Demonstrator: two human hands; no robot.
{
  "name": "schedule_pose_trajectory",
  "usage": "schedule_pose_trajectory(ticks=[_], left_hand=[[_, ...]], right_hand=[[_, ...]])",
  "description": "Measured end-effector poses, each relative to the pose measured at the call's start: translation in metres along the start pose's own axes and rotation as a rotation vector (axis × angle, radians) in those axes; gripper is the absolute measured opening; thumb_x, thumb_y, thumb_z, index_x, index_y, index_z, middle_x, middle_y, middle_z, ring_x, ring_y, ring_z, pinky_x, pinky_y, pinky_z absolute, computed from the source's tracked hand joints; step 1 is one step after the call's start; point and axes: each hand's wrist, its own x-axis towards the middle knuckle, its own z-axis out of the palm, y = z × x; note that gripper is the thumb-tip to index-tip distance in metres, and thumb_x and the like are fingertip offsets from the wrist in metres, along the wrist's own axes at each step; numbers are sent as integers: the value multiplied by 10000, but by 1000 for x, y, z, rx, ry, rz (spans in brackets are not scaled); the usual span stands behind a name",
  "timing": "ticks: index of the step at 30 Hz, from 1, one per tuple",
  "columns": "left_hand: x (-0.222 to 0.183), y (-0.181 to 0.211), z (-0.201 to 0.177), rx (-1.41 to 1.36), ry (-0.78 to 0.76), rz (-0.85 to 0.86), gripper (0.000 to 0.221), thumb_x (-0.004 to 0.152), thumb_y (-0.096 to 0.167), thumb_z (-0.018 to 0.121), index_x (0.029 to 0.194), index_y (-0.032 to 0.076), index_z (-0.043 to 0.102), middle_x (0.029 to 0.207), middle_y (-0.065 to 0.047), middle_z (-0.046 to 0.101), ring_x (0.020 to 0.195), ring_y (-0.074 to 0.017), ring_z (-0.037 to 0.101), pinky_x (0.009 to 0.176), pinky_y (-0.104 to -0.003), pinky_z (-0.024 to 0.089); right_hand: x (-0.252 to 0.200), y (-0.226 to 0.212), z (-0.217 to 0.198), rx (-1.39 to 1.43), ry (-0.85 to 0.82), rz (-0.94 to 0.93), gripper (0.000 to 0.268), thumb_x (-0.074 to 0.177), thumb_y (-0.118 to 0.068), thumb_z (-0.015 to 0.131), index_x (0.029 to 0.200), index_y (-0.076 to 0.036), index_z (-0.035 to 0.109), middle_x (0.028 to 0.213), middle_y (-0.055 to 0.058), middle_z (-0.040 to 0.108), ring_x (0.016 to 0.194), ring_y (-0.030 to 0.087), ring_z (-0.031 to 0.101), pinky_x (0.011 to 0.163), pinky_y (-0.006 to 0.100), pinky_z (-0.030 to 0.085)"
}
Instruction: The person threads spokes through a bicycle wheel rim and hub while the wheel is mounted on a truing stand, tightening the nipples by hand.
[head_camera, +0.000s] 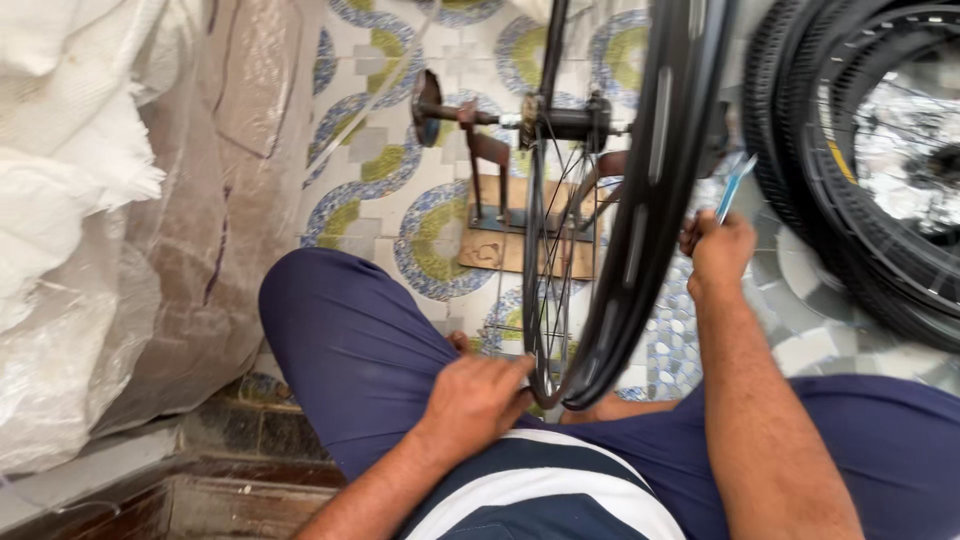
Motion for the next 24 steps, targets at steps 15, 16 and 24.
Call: schedule_pose_trajectory(ticks=[15, 16, 24], left_hand=[[-4, -10, 12, 38, 92, 128, 299, 860, 127, 706, 1116, -25, 675, 825, -93, 660, 725, -252, 682, 638, -384, 532], [-4, -11, 12, 23, 88, 130, 294, 866, 126, 700, 1116, -27, 674, 830, -96, 663, 739, -253, 689, 649, -381, 538], [-2, -13, 10, 14, 58, 155, 300, 875, 128, 701, 1122, -41, 671, 835, -99, 674, 745, -254, 694, 646, -379, 540]], right_hand=[[-1, 163, -33, -612, -135, 397, 196, 1005, -56, 485, 1049, 127, 540, 807, 222, 721, 616, 291, 683, 476, 375, 497], [-3, 163, -32, -612, -133, 398, 196, 1005, -56, 485, 1049, 127, 540, 807, 222, 721, 616, 291, 683, 476, 375, 497], [-11, 164, -38, -811, -171, 360, 255, 891, -33, 551, 1085, 131, 576, 806, 224, 738, 611, 293, 703, 495, 403, 509]])
